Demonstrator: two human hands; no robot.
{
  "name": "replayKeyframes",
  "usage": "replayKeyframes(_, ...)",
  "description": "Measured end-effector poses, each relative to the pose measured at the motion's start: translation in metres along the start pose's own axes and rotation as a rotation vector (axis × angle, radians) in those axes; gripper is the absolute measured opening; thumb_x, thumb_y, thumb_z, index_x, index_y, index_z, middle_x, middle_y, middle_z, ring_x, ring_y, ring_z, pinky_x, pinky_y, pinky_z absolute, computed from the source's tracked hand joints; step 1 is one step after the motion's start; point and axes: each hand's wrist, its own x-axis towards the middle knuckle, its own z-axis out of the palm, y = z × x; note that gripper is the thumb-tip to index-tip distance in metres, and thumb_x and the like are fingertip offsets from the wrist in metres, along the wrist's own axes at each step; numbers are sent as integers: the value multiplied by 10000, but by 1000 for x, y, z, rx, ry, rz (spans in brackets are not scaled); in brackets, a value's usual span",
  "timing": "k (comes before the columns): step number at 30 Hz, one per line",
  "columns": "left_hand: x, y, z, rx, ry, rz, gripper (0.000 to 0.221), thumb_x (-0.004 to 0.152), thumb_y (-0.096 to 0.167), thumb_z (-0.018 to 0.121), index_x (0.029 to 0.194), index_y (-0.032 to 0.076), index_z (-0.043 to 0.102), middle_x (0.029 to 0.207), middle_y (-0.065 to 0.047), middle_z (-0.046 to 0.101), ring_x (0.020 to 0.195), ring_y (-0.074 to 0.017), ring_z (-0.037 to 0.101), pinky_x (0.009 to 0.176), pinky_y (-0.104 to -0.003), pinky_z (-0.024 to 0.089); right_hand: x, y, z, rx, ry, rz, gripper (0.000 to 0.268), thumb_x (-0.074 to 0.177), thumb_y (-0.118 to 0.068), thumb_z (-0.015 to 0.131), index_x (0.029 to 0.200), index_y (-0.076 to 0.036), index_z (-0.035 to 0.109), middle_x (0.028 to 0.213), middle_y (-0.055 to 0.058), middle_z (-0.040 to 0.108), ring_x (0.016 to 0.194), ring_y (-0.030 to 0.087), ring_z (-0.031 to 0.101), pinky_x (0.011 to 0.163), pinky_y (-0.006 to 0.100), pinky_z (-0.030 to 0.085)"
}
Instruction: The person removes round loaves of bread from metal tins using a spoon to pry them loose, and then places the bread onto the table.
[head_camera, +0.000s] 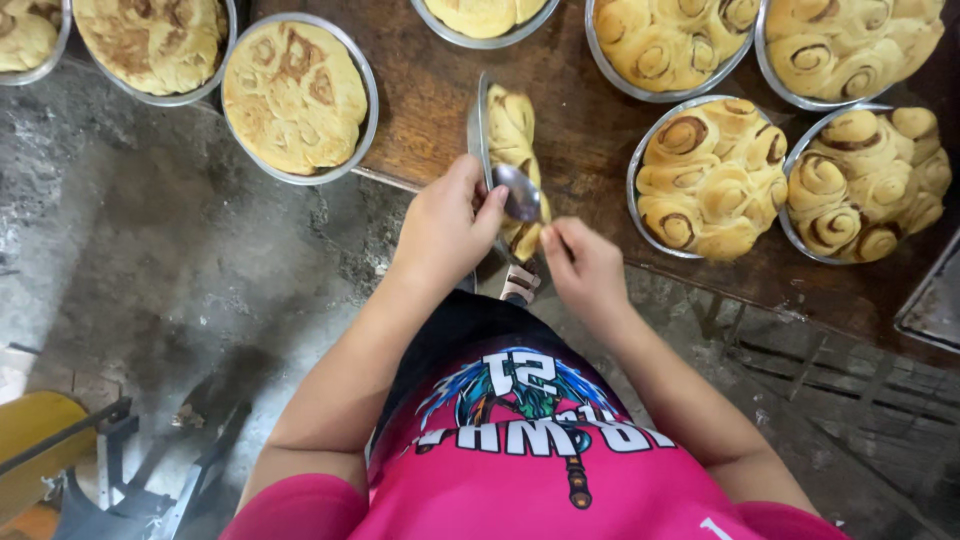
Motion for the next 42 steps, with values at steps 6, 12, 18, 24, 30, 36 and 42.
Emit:
replayKeyframes(6,16,8,-11,10,-35,-16,231,935,241,693,968,31,603,816,-171,689,788,-390,688,695,-478,522,-25,-12,-2,60,-98,86,148,1017,-169,640,1009,-25,671,737,138,619,604,216,590,604,333,501)
replayKeyframes(12,12,21,-5,121,-38,58,312,902,263,735,1012,23,570,826,-189,686,777,-417,675,662,-511,508,-6,-4,-7,-83,8,-59,122,1037,-155,649,1023,-35,669,829,159,639,674,268,626,623,354,503)
replayKeyframes(18,-11,17,7,80,-9,83,223,929,196,702,986,40,552,822,-184,671,776,-410,671,667,-503,517,3,6,-11,-63,-31,97,134,1011,-172,661,1007,-41,684,769,156,639,580,278,588,576,345,475)
replayKeyframes(24,5,10,1,21,-3,26,241,928,222,715,935,33,565,794,-188,668,774,-405,676,671,-490,515,-16,9,2,245,5,218,169,1072,-190,638,1015,-36,673,718,142,530,649,118,434,585,304,392)
replayKeyframes(30,26,17,-7,16,-27,29,227,930,225,718,935,32,598,830,-176,690,812,-398,688,713,-476,527,-21,8,0,-31,-94,95,155,1019,-184,647,970,-39,669,691,106,593,567,134,525,561,310,462)
replayKeyframes(36,13,36,-8,65,-70,33,307,853,257,745,1014,39,601,828,-162,699,775,-389,688,669,-485,518,5,14,-3,-48,21,-77,144,1040,-185,644,1024,-43,661,809,133,632,696,194,603,638,329,502)
replayKeyframes(42,4,21,-1,37,14,27,248,941,242,727,948,37,588,818,-157,683,783,-367,695,689,-455,533,-27,17,4,177,76,30,166,1073,-190,590,1024,-37,634,856,106,658,765,160,611,723,309,520)
